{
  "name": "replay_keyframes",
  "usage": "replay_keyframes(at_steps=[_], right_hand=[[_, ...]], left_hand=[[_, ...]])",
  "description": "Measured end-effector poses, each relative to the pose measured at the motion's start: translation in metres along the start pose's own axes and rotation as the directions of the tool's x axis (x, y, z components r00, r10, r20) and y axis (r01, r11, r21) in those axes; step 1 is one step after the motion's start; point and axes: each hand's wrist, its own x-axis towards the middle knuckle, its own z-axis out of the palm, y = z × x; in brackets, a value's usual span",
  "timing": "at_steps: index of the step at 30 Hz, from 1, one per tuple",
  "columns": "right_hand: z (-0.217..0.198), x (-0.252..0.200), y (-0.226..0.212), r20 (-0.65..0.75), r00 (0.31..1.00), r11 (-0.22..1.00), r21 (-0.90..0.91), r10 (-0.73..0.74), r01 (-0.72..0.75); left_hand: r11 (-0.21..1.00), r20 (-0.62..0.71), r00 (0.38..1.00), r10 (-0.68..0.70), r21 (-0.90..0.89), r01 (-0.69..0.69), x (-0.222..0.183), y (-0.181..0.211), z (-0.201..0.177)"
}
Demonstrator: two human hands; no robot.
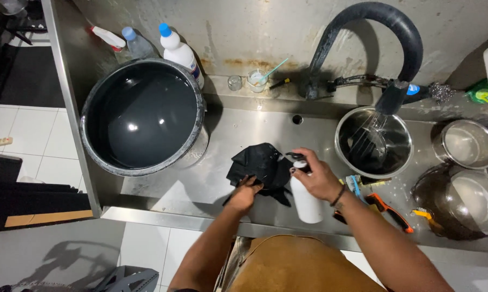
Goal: Cleaning a black mesh cap in a sink using a spray bottle, sponge, and brush.
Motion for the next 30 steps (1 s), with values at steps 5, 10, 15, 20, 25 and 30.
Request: replay_keyframes(at_steps=[5,10,15,20,25,30], right_hand=[[-0.020,-0.019,-0.006,0.091,0.992,0.990,-0.116,0.085,-0.074],[0.014,-0.008,0.011,0.080,0.996,0.995,-0.090,-0.031,0.038],[0.021,0.006,0.010,-0.005,0.995,0.995,-0.020,-0.098,0.098],[0.008,0.000,0.027,0.032,0.997,0.996,-0.048,-0.069,0.071],[0.015,-0.002,0.017,0.196,0.979,0.995,-0.075,-0.054,0.070],[0.022,0.013,0.027,0.016,0.996,0.995,-0.047,-0.090,0.091]], left_hand=[[0.968,-0.047,0.967,0.249,0.016,-0.248,0.005,-0.036,-0.013],[0.988,-0.017,0.999,-0.047,-0.146,0.044,-0.007,-0.005,-0.083],[0.984,-0.171,0.985,-0.004,0.172,0.034,-0.002,-0.024,-0.068],[0.715,-0.124,0.745,-0.656,-0.419,0.560,-0.006,0.014,-0.062],[0.776,-0.087,0.835,-0.544,-0.430,0.461,0.005,0.002,-0.046],[0.825,-0.162,0.872,-0.462,-0.438,0.356,0.011,-0.012,-0.041]])
